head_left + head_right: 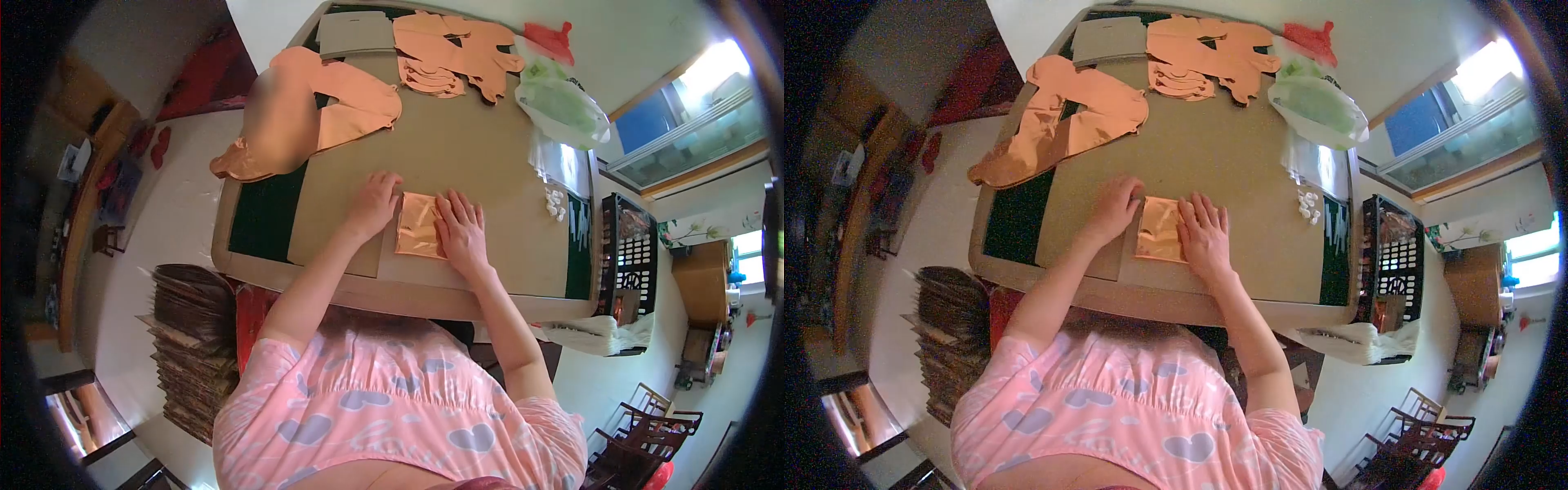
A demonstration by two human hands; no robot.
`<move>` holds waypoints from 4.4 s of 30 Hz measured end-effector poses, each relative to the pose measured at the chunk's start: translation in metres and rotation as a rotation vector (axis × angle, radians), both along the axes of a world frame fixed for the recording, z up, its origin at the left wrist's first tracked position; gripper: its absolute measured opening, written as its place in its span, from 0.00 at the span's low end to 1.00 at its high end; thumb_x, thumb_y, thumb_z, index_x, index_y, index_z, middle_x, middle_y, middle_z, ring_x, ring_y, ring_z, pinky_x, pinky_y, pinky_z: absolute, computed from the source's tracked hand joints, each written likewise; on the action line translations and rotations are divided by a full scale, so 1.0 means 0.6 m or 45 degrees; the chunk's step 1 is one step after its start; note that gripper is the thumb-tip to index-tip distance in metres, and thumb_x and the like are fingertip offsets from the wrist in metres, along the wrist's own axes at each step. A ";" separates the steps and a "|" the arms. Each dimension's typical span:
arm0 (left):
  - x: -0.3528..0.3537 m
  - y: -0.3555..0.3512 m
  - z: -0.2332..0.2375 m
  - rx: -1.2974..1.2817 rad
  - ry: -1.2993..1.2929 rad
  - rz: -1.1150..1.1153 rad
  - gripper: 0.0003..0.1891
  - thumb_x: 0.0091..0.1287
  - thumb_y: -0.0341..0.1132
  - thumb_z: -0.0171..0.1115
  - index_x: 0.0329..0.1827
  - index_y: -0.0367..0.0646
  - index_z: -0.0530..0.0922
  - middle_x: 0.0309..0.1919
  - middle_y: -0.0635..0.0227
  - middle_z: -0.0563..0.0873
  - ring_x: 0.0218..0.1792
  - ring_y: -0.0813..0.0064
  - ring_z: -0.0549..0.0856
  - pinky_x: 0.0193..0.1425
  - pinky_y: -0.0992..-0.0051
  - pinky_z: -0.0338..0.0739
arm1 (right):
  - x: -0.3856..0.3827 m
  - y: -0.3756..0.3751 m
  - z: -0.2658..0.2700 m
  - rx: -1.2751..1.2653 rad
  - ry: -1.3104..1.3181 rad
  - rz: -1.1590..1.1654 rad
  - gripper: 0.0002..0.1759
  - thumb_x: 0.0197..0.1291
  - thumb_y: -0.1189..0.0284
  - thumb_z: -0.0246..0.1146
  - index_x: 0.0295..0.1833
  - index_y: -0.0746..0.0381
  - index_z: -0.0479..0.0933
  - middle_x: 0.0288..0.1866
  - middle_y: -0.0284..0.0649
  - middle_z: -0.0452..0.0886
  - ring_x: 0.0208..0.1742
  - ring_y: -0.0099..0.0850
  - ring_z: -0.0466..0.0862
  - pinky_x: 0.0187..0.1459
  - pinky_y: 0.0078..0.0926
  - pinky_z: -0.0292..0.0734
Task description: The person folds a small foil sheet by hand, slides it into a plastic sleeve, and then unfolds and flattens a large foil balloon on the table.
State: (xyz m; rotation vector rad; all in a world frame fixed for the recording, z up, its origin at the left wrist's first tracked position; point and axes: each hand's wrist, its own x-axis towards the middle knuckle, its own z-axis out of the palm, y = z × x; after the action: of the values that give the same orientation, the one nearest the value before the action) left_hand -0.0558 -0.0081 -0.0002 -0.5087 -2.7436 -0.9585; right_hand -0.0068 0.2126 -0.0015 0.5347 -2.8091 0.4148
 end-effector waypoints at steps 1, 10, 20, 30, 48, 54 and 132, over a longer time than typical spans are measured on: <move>-0.003 0.000 -0.001 -0.042 0.038 -0.010 0.11 0.63 0.28 0.58 0.49 0.45 0.73 0.45 0.64 0.80 0.51 0.60 0.78 0.55 0.61 0.72 | -0.001 0.000 0.002 -0.002 0.010 0.009 0.25 0.70 0.62 0.51 0.70 0.54 0.66 0.71 0.46 0.66 0.74 0.43 0.62 0.71 0.56 0.51; 0.018 0.046 0.009 -0.118 0.125 -0.005 0.15 0.66 0.37 0.56 0.54 0.43 0.75 0.54 0.62 0.79 0.58 0.61 0.75 0.62 0.58 0.67 | 0.003 0.000 -0.003 0.040 -0.008 -0.021 0.25 0.69 0.63 0.53 0.69 0.54 0.67 0.71 0.45 0.66 0.74 0.43 0.62 0.71 0.56 0.52; 0.084 0.079 -0.027 -0.413 0.042 -0.151 0.40 0.66 0.55 0.54 0.75 0.38 0.57 0.75 0.53 0.56 0.77 0.59 0.50 0.76 0.44 0.41 | 0.006 0.003 -0.002 0.009 -0.081 -0.002 0.27 0.69 0.61 0.52 0.72 0.54 0.64 0.73 0.47 0.63 0.75 0.44 0.60 0.71 0.58 0.49; 0.054 0.048 -0.065 0.245 0.112 0.013 0.24 0.63 0.37 0.61 0.62 0.43 0.69 0.59 0.56 0.72 0.63 0.52 0.70 0.68 0.49 0.61 | 0.012 -0.005 0.008 0.099 -0.128 -0.047 0.28 0.72 0.57 0.47 0.73 0.54 0.61 0.76 0.49 0.58 0.78 0.45 0.55 0.72 0.61 0.43; 0.068 0.007 0.007 0.009 0.164 0.143 0.09 0.60 0.30 0.64 0.42 0.48 0.85 0.40 0.70 0.79 0.48 0.65 0.77 0.55 0.64 0.72 | 0.005 -0.001 -0.001 0.188 -0.077 -0.027 0.29 0.71 0.56 0.46 0.74 0.53 0.61 0.76 0.48 0.57 0.78 0.42 0.55 0.74 0.56 0.42; 0.060 -0.003 -0.005 -0.245 0.204 0.046 0.12 0.61 0.31 0.61 0.46 0.53 0.85 0.47 0.67 0.79 0.53 0.63 0.75 0.59 0.59 0.70 | 0.005 0.002 -0.007 0.215 -0.091 -0.026 0.28 0.72 0.56 0.44 0.74 0.53 0.60 0.77 0.46 0.56 0.78 0.42 0.53 0.74 0.55 0.41; 0.086 0.079 -0.019 -0.492 -0.065 -0.025 0.41 0.68 0.56 0.50 0.76 0.37 0.52 0.77 0.56 0.53 0.78 0.63 0.50 0.75 0.38 0.38 | 0.012 -0.004 0.006 0.106 -0.129 -0.045 0.28 0.72 0.57 0.46 0.74 0.55 0.61 0.76 0.49 0.58 0.78 0.44 0.55 0.73 0.59 0.41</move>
State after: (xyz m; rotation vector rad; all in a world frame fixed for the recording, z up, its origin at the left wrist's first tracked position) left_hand -0.0043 0.0396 -0.0114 -0.5769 -2.9861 -0.4452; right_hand 0.0002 0.2102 0.0020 0.4932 -2.9397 0.3280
